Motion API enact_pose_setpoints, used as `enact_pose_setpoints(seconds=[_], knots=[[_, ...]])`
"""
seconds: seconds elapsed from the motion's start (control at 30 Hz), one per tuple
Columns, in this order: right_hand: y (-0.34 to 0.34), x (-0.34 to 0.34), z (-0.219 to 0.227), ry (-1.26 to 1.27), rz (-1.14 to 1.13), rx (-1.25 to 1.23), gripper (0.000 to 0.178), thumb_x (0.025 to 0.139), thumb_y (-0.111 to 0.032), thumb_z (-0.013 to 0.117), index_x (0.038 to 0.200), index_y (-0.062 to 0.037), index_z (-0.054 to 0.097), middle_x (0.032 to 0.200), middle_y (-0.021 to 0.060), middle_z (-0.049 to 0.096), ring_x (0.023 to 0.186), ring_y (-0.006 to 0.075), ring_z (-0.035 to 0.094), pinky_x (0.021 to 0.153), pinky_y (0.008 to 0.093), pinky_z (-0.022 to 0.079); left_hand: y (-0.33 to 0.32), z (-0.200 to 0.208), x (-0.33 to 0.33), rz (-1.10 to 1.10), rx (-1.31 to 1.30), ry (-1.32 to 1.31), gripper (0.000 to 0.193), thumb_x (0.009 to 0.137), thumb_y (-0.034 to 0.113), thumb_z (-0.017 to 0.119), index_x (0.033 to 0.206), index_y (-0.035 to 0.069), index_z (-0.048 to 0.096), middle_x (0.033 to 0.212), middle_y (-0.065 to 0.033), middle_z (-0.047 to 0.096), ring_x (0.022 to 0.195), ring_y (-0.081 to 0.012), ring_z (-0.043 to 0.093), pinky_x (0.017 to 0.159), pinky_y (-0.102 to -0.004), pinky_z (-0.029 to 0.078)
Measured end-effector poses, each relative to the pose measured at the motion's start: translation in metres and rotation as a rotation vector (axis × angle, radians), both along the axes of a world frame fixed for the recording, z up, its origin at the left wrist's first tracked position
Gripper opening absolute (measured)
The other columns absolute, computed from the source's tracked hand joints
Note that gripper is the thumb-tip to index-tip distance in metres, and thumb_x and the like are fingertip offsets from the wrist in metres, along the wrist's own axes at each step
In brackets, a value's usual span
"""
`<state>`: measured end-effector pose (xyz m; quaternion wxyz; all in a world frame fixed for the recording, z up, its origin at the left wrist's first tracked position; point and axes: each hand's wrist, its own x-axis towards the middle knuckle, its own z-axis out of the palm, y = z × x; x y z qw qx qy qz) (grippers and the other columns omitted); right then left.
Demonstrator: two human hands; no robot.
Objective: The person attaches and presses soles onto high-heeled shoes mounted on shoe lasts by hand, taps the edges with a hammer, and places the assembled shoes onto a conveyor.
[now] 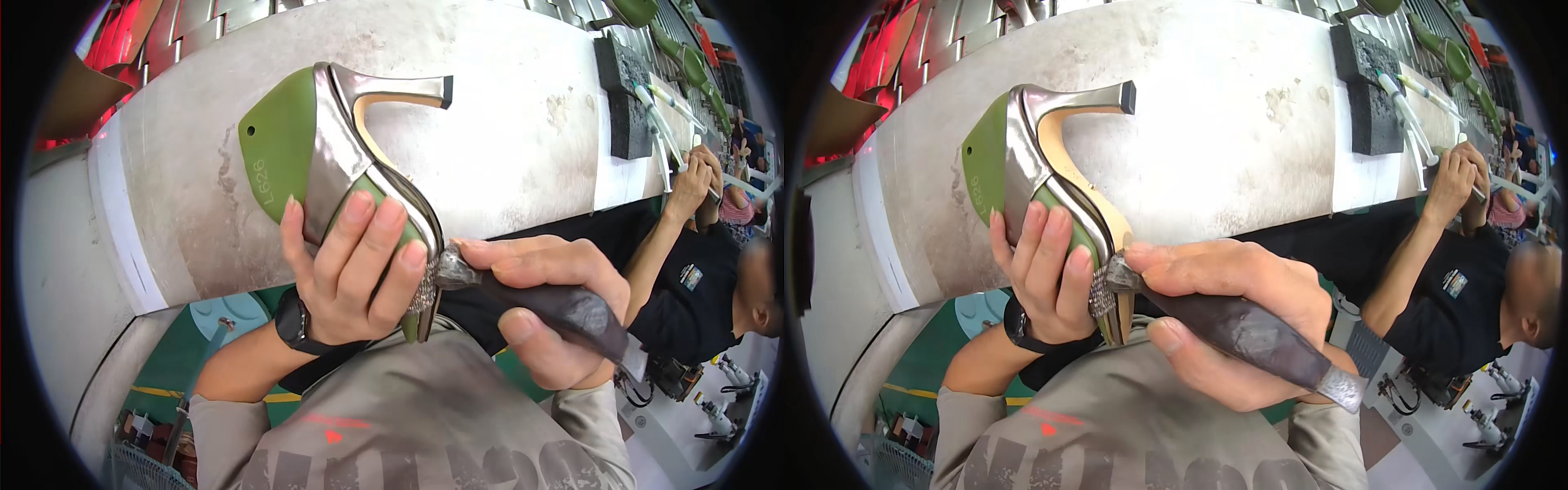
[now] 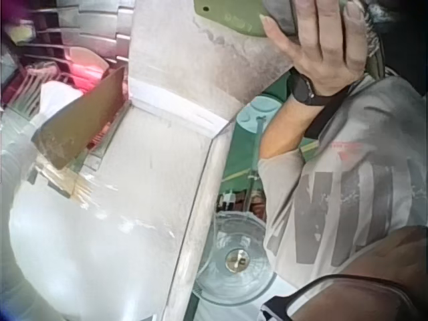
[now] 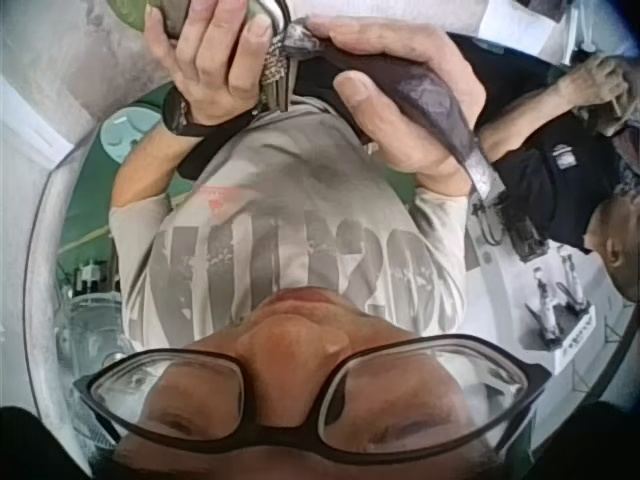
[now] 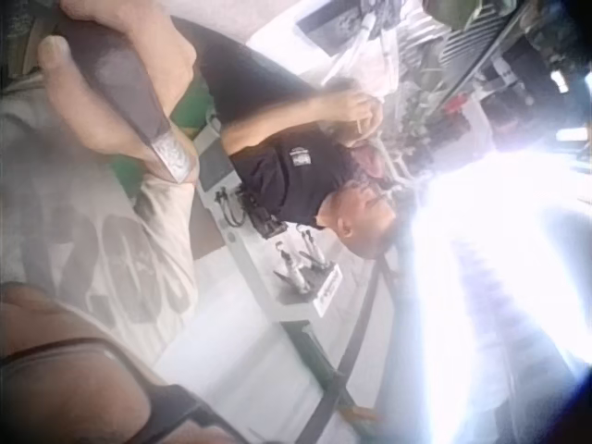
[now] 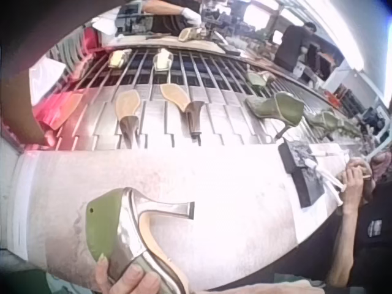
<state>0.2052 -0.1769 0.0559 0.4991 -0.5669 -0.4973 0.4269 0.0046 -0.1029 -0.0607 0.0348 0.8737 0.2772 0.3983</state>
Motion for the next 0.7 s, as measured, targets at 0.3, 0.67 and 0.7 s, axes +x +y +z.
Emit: enact_pose_setpoints(seconds=[0.3, 0.67, 0.7], knots=[[0.037, 0.025, 0.013, 0.042, 0.154, -0.198, 0.031, 0.091, -0.011, 0.078, 0.11, 0.0083, 0.062, 0.115, 0.0364, 0.072, 0.109, 0.043, 0.074, 0.099, 0.0512, 0.059, -0.002, -0.009, 0.005, 0.031, -0.003, -0.049, 0.04, 0.107, 0.03, 0.056, 0.145, 0.018, 0.05, 0.146, -0.0056, 0.059, 0.139, -0.0255, 0.057, 0.12, -0.0742, 0.028], [0.114, 0.021, 0.017, 0.046, 0.17, -0.444, 0.033, 0.086, -0.018, 0.073, 0.108, 0.0063, 0.066, 0.11, 0.0264, 0.077, 0.097, 0.0269, 0.076, 0.095, 0.0387, 0.06, -0.003, -0.006, 0.002, 0.012, -0.011, -0.064, 0.036, 0.104, 0.029, 0.061, 0.139, 0.019, 0.054, 0.143, -0.0037, 0.061, 0.136, -0.0244, 0.059, 0.118, -0.075, 0.029], [0.116, 0.015, 0.016, 0.048, 0.174, -0.438, 0.033, 0.086, -0.018, 0.073, 0.108, 0.0063, 0.066, 0.11, 0.0264, 0.077, 0.097, 0.0269, 0.076, 0.095, 0.0387, 0.06, -0.004, -0.005, 0.002, 0.013, -0.02, -0.06, 0.037, 0.104, 0.029, 0.062, 0.139, 0.019, 0.054, 0.143, -0.0039, 0.061, 0.136, -0.0244, 0.06, 0.118, -0.075, 0.029]])
